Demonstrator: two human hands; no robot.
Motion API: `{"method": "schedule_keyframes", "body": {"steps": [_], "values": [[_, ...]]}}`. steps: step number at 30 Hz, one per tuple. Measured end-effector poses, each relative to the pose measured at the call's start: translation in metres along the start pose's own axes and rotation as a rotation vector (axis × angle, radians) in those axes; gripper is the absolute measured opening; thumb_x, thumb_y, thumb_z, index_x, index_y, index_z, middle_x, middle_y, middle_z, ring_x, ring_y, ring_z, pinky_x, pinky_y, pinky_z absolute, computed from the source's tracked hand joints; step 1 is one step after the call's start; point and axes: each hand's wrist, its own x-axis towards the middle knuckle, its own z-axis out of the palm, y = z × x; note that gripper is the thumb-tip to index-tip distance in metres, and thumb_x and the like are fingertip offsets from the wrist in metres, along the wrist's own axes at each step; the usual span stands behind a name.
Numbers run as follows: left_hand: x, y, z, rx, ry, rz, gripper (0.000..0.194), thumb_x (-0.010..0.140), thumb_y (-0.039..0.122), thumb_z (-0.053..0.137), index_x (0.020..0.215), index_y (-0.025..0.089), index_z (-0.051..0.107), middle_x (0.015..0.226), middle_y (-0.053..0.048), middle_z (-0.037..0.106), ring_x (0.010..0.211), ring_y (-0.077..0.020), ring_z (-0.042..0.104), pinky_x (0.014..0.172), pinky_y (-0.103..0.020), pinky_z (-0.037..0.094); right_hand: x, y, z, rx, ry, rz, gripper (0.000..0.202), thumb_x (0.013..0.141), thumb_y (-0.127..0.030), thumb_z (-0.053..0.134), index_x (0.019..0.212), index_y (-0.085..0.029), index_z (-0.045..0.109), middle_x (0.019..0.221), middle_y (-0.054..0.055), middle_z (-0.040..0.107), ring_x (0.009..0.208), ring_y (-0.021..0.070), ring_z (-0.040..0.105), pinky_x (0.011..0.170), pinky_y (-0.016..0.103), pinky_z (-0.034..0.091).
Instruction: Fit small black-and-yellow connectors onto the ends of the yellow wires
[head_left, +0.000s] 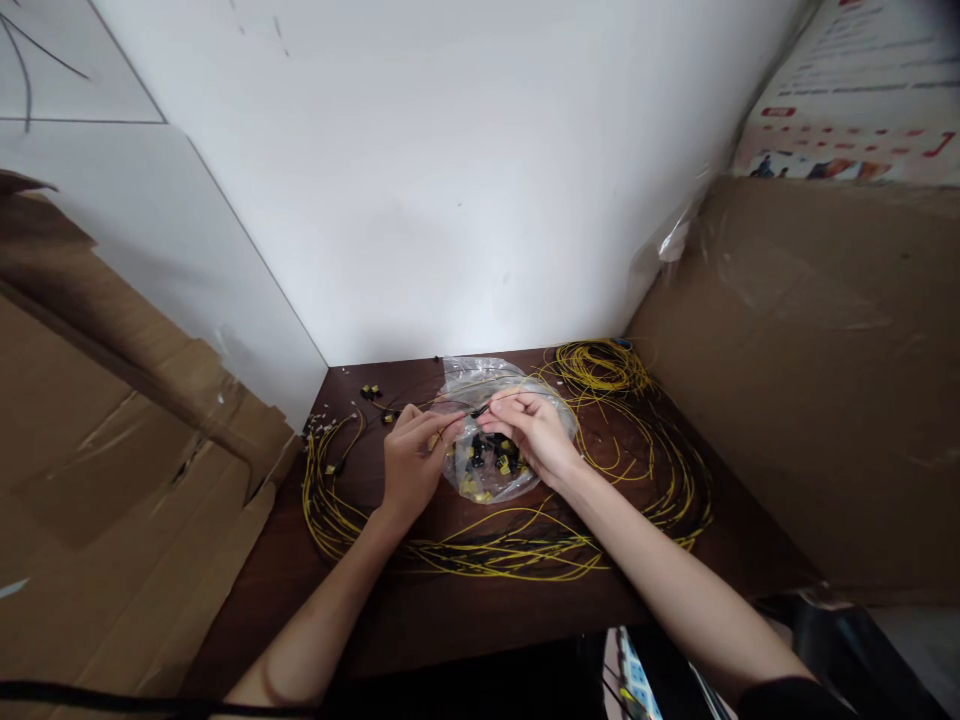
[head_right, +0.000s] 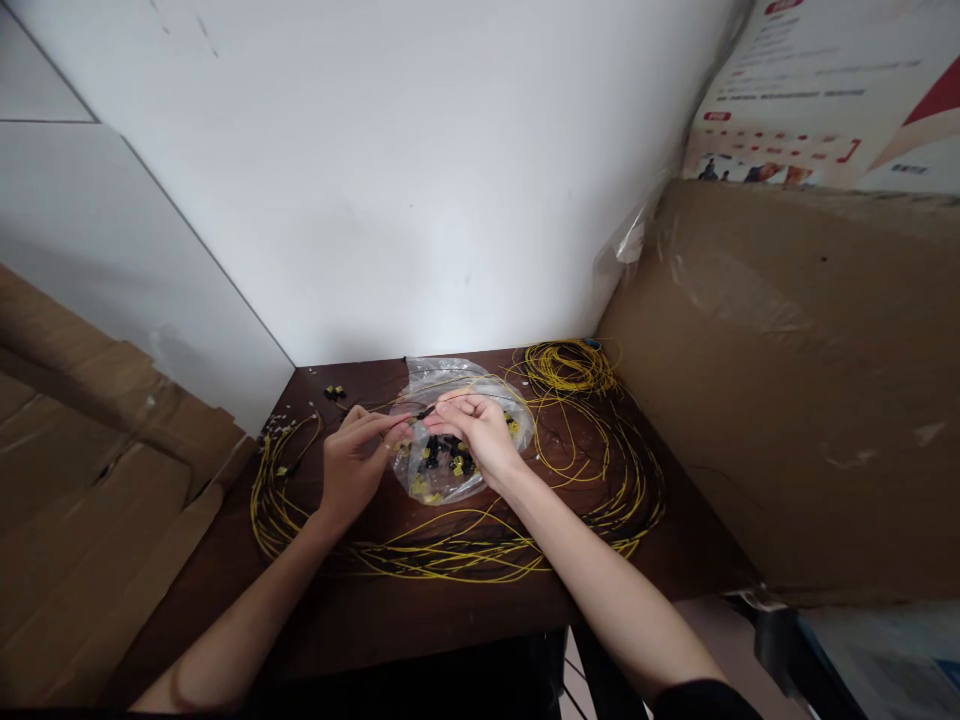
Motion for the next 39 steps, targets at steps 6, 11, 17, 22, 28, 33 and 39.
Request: {"method": "schedule_keyframes", "body": {"steps": [6,11,17,22,28,33,39], "values": [[-0.002,-0.0014,0.0015,-0.038,0.01,0.018,0.019,0.078,0.02,0.061,0.095,0.02,0.069,0.078,-0.003,0.068,0.068,-0.0144,0.047,0.065,-0.029,0.04,-0.0021,0.0013,-0.0009,-0.058,-0.011,-0.013,0.022,0.061,-0.025,0.076,0.075,-0.014,0.063,0.064,0.001,0.066,0.063,0.013,0.066,0.064,0.022,0.055],[-0.0037,-0.0025,0.0033,-0.045,0.015,0.027,0.018,0.078,0.018,0.06,0.094,0.02,0.069,0.075,-0.003,0.067,0.068,-0.0143,0.047,0.065,-0.029,0.041,-0.0066,0.0044,0.0031,-0.05,-0.033,0.01,0.021,0.059,-0.022,0.076,0.075,-0.014,0.065,0.069,0.002,0.068,0.066,0.0131,0.066,0.067,0.023,0.055],[-0.0045,-0.0012,0.0036,-0.051,0.022,0.023,0.015,0.076,0.018,0.062,0.09,0.019,0.069,0.076,-0.004,0.068,0.07,-0.0153,0.05,0.066,-0.03,0.042,-0.0058,0.0066,0.0022,-0.1,-0.031,-0.019,0.019,0.062,-0.024,0.074,0.075,-0.013,0.066,0.068,0.002,0.068,0.063,0.0117,0.065,0.064,0.022,0.054],[-0.0047,-0.0012,0.0034,-0.078,0.022,0.027,0.015,0.076,0.017,0.062,0.089,0.02,0.069,0.076,-0.004,0.068,0.071,-0.0155,0.051,0.066,-0.03,0.043,-0.0045,0.0061,0.0031,-0.07,-0.015,0.016,0.022,0.062,-0.026,0.075,0.074,-0.012,0.064,0.066,0.003,0.068,0.062,0.0127,0.066,0.064,0.023,0.055],[-0.0023,0.0039,0.0017,-0.059,0.017,0.06,0.014,0.078,0.017,0.061,0.088,0.02,0.069,0.076,-0.004,0.067,0.07,-0.0151,0.051,0.067,-0.031,0.042,-0.0031,0.0028,0.006,0.042,0.02,0.085,0.027,0.059,-0.027,0.078,0.071,-0.013,0.059,0.063,0.004,0.068,0.057,0.0144,0.066,0.058,0.024,0.056],[-0.0021,0.0036,0.0011,-0.046,0.023,0.061,0.014,0.079,0.017,0.059,0.089,0.019,0.069,0.078,-0.004,0.067,0.072,-0.0155,0.051,0.067,-0.031,0.042,-0.0038,0.0034,0.0068,0.063,0.041,0.078,0.027,0.059,-0.026,0.078,0.074,-0.014,0.059,0.064,0.004,0.068,0.059,0.0151,0.067,0.059,0.024,0.057],[-0.0026,0.0008,0.0023,-0.031,0.026,0.055,0.015,0.078,0.018,0.06,0.09,0.02,0.069,0.077,-0.005,0.067,0.072,-0.016,0.051,0.067,-0.031,0.043,-0.0054,0.007,0.0043,-0.008,0.019,0.038,0.024,0.058,-0.023,0.078,0.075,-0.013,0.065,0.066,0.002,0.068,0.065,0.0132,0.066,0.068,0.023,0.056]]}}
